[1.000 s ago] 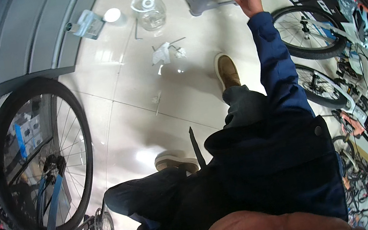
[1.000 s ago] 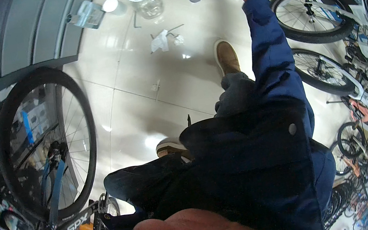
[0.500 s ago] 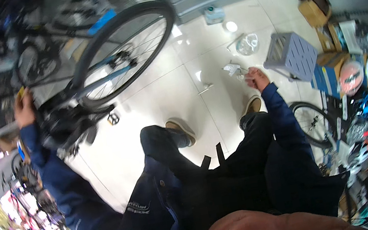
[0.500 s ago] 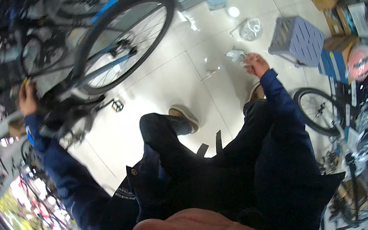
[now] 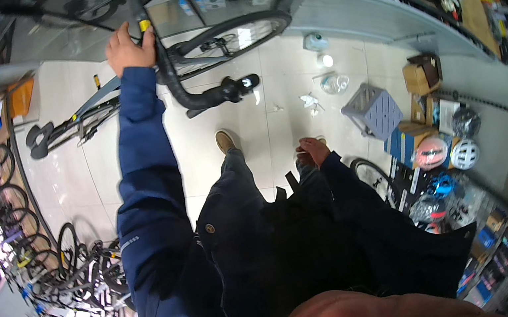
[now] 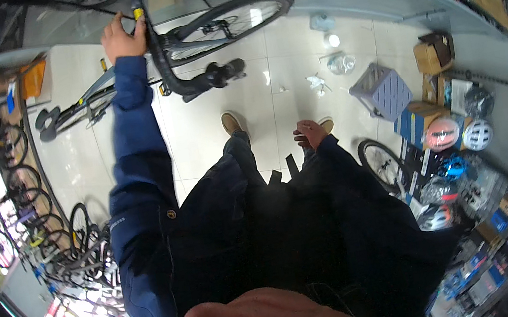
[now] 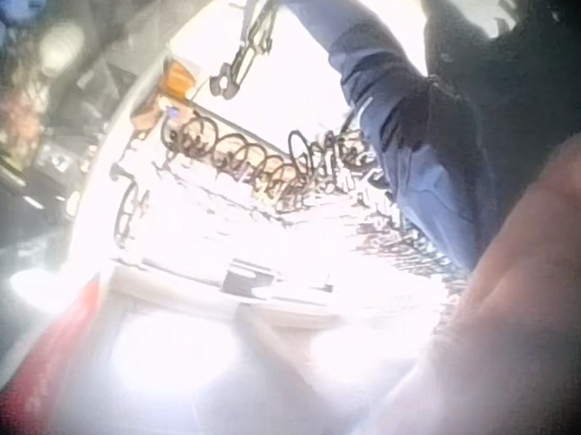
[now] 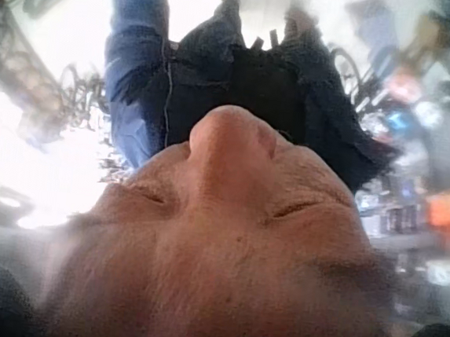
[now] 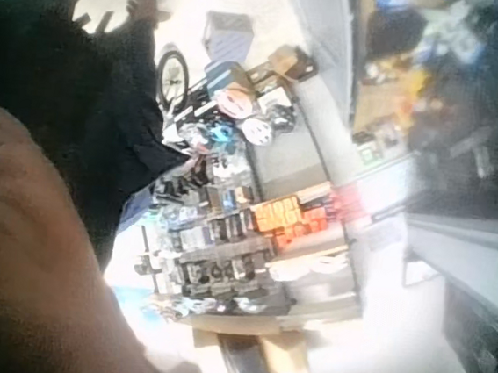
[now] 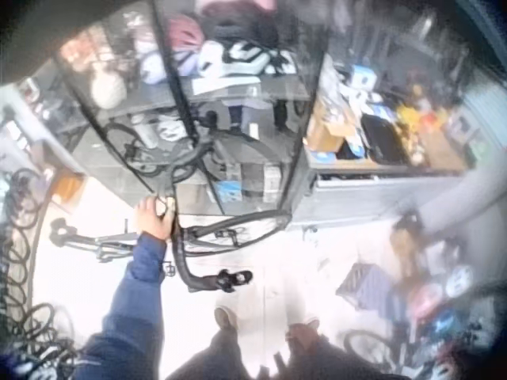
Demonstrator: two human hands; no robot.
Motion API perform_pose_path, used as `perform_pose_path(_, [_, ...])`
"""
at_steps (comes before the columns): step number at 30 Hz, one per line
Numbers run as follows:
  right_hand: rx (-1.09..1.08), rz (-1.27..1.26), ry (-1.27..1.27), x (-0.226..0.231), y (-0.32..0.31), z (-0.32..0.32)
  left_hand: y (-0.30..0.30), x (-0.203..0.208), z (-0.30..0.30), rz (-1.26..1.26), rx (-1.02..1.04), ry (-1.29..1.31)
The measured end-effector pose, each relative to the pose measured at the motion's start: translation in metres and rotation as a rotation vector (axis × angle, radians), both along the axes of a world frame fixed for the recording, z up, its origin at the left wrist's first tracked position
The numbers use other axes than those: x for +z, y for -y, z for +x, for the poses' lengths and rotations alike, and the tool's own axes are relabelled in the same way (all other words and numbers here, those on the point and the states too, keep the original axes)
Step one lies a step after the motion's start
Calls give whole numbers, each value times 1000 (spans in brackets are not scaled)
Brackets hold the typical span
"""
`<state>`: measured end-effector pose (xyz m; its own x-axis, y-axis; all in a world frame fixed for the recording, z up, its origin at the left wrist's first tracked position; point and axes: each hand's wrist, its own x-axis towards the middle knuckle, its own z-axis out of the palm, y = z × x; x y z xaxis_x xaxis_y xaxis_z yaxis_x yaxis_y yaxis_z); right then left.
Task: The person assembles a bicycle by attaching the handlebar stem and tightening it with an Allen key. They then install the seat post and adjust the handlebar position. The person uses a small green container and a white cloth during the process.
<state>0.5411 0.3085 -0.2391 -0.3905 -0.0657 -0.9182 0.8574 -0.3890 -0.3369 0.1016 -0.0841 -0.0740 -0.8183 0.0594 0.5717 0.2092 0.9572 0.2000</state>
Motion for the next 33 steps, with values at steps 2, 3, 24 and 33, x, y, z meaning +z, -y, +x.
perform_pose_path(2, [2, -85, -45, 14, 2, -3, 1, 1, 56, 378, 208, 279])
perform_pose_path(3, [0, -27, 15, 18, 5, -8, -6, -2, 82, 588, 319, 451])
perform_pose_path(24, [134, 69, -29, 78, -22, 11, -57, -20, 180, 1117, 351, 747])
perform_pose_path(33, [137, 159, -26, 73, -29, 12, -32, -32, 164, 939, 315, 734])
